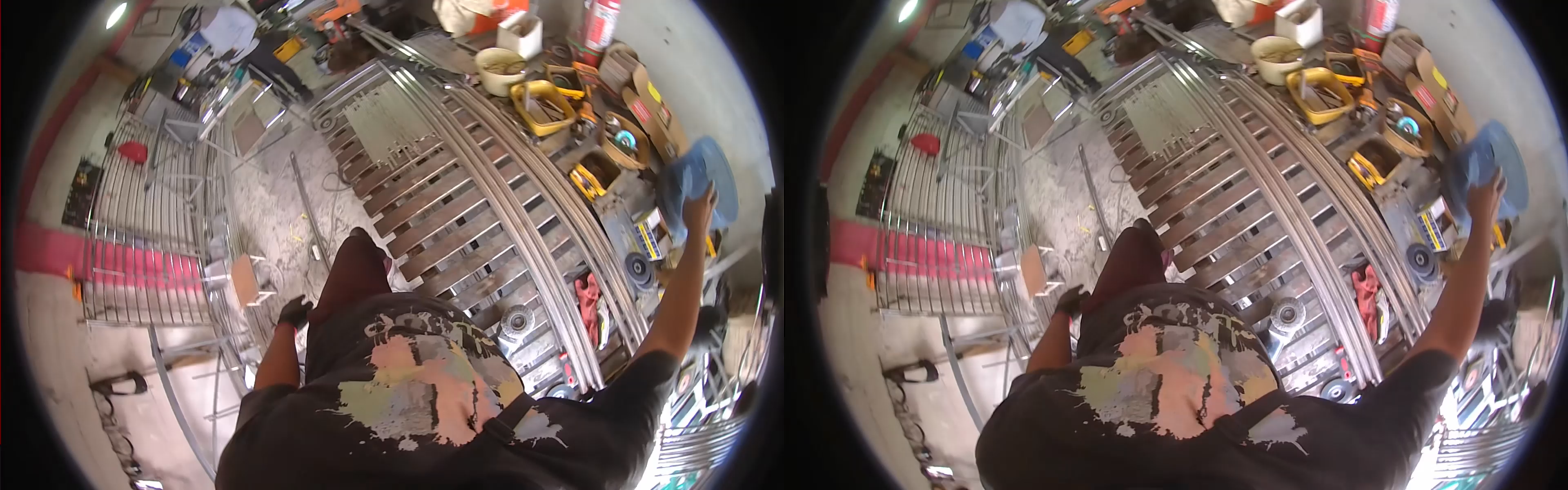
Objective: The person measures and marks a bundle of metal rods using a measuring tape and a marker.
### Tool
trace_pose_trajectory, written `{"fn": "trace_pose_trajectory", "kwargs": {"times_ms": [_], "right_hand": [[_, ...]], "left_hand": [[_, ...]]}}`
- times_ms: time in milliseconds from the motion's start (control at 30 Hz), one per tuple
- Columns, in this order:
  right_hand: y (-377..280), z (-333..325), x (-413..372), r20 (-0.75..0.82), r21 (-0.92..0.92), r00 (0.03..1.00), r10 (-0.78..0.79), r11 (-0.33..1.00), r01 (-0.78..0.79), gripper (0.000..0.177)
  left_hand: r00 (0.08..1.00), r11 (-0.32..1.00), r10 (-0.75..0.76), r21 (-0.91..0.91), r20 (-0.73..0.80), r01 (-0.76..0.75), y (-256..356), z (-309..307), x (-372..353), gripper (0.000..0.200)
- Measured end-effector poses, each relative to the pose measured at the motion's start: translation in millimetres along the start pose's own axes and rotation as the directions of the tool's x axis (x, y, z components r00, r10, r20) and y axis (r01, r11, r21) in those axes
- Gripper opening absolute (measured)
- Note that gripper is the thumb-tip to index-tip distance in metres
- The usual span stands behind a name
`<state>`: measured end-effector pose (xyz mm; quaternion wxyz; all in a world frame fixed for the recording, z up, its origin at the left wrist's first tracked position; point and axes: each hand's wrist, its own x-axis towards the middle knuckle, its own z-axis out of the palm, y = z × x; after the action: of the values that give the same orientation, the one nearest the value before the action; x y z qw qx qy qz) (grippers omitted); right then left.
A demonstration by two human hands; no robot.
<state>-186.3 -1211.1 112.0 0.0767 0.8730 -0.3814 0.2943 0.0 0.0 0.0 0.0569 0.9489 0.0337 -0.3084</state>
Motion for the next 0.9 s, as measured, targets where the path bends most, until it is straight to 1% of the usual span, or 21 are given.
{"fn": "trace_pose_trajectory", "kwargs": {"times_ms": [33, 67, 100, 133, 167, 233, 300, 333, 367, 400, 433, 500, 533, 567, 600, 700, 733, 767, 833, 867, 900], "right_hand": [[-39.8, -29.1, -21.4, 0.048, 0.027, 0.992, 0.119, 0.992, -0.121, 0.087], [-62.0, -36.9, -40.4, 0.079, 0.059, 0.997, -0.005, 0.998, 0.0, 0.088], [-84.6, -39.9, -62.6, 0.106, 0.092, 0.987, -0.122, 0.989, 0.112, 0.089], [-107.9, -44.6, -85.1, 0.121, 0.178, 0.966, -0.228, 0.962, 0.205, 0.088], [-128.6, -52.1, -111.4, 0.13, 0.26, 0.936, -0.329, 0.922, 0.288, 0.087], [-181.2, -77.5, -177.1, 0.344, 0.44, 0.897, -0.278, 0.892, 0.108, 0.085], [-243.2, -134.9, -207.5, 0.515, 0.581, 0.782, -0.352, 0.813, -0.017, 0.077], [-255.6, -140.7, -227.1, 0.547, 0.6, 0.747, -0.378, 0.799, -0.036, 0.076], [-268.7, -146.3, -248.6, 0.58, 0.617, 0.709, -0.402, 0.785, -0.06, 0.075], [-298.6, -172.8, -261.2, 0.647, 0.597, 0.686, -0.334, 0.782, -0.182, 0.067], [-314.3, -188.0, -274.9, 0.634, 0.594, 0.68, -0.368, 0.795, -0.124, 0.07], [-340.4, -207.4, -305.0, 0.628, 0.581, 0.686, -0.368, 0.808, -0.098, 0.066], [-350.2, -214.5, -322.3, 0.646, 0.57, 0.685, -0.337, 0.81, -0.138, 0.064], [-360.3, -222.1, -336.6, 0.675, 0.587, 0.673, -0.302, 0.772, -0.242, 0.064], [-373.7, -233.5, -345.3, 0.709, 0.54, 0.656, -0.258, 0.797, -0.27, 0.063], [-407.8, -263.0, -367.9, 0.792, 0.345, 0.607, -0.069, 0.871, -0.35, 0.06], [-420.6, -272.8, -370.5, 0.804, 0.281, 0.595, -0.007, 0.886, -0.369, 0.06], [-434.7, -279.9, -371.5, 0.811, 0.221, 0.582, 0.051, 0.896, -0.386, 0.059], [-461.8, -292.0, -375.8, 0.798, 0.148, 0.586, 0.14, 0.897, -0.416, 0.059], [-474.8, -296.2, -379.2, 0.79, 0.112, 0.584, 0.184, 0.895, -0.432, 0.059], [-489.0, -297.6, -379.3, 0.781, 0.075, 0.581, 0.229, 0.889, -0.452, 0.059]], "left_hand": [[0.999, 0.999, 0.011, -0.032, -0.048, -0.013, 20.8, -9.3, -8.7, 0.071], [0.998, 1.0, 0.001, -0.016, -0.067, -0.002, 39.3, -24.9, -12.9, 0.067], [0.992, 0.999, 0.042, 0.035, -0.118, -0.038, 51.4, -37.7, -13.1, 0.061], [0.972, 0.962, 0.177, 0.236, -0.154, -0.138, 34.7, -33.7, 17.2, 0.058], [0.935, 0.874, 0.319, 0.432, -0.158, -0.225, 17.7, -26.7, 47.6, 0.054], [0.875, 0.916, 0.337, 0.334, -0.346, -0.221, 51.7, -54.4, 50.2, 0.05], [0.875, 0.937, 0.301, 0.289, -0.378, -0.198, 133.3, -114.1, 27.7, 0.049], [0.781, 0.891, 0.443, 0.31, -0.441, -0.331, 139.2, -124.1, 50.3, 0.051], [0.661, 0.824, 0.567, 0.34, -0.492, -0.454, 144.4, -133.7, 73.4, 0.053], [0.665, 0.801, 0.597, 0.367, -0.449, -0.473, 171.4, -155.7, 79.1, 0.06], [0.667, 0.776, 0.628, 0.392, -0.401, -0.494, 205.2, -179.9, 79.5, 0.069], [0.61, 0.715, 0.696, 0.444, -0.379, -0.54, 249.3, -201.8, 113.5, 0.091], [0.554, 0.651, 0.754, 0.506, -0.352, -0.565, 264.9, -207.4, 140.1, 0.094], [0.49, 0.579, 0.81, 0.566, -0.322, -0.587, 281.5, -213.6, 169.5, 0.096], [0.417, 0.499, 0.862, 0.622, -0.288, -0.603, 301.7, -222.7, 196.4, 0.099], [0.35, 0.3, 0.928, 0.81, -0.127, -0.503, 357.3, -247.0, 262.2, 0.103], [0.365, 0.265, 0.926, 0.854, -0.096, -0.448, 368.0, -245.7, 297.9, 0.105], [0.388, 0.213, 0.921, 0.855, -0.015, -0.473, 381.5, -252.2, 319.2, 0.105], [0.434, 0.117, 0.889, 0.846, 0.144, -0.52, 404.0, -262.7, 347.2, 0.105], [0.48, 0.02, 0.842, 0.875, 0.246, -0.483, 417.3, -271.4, 341.3, 0.107], [0.44, -0.055, 0.851, 0.882, 0.287, -0.469, 425.6, -277.7, 342.2, 0.107]]}}
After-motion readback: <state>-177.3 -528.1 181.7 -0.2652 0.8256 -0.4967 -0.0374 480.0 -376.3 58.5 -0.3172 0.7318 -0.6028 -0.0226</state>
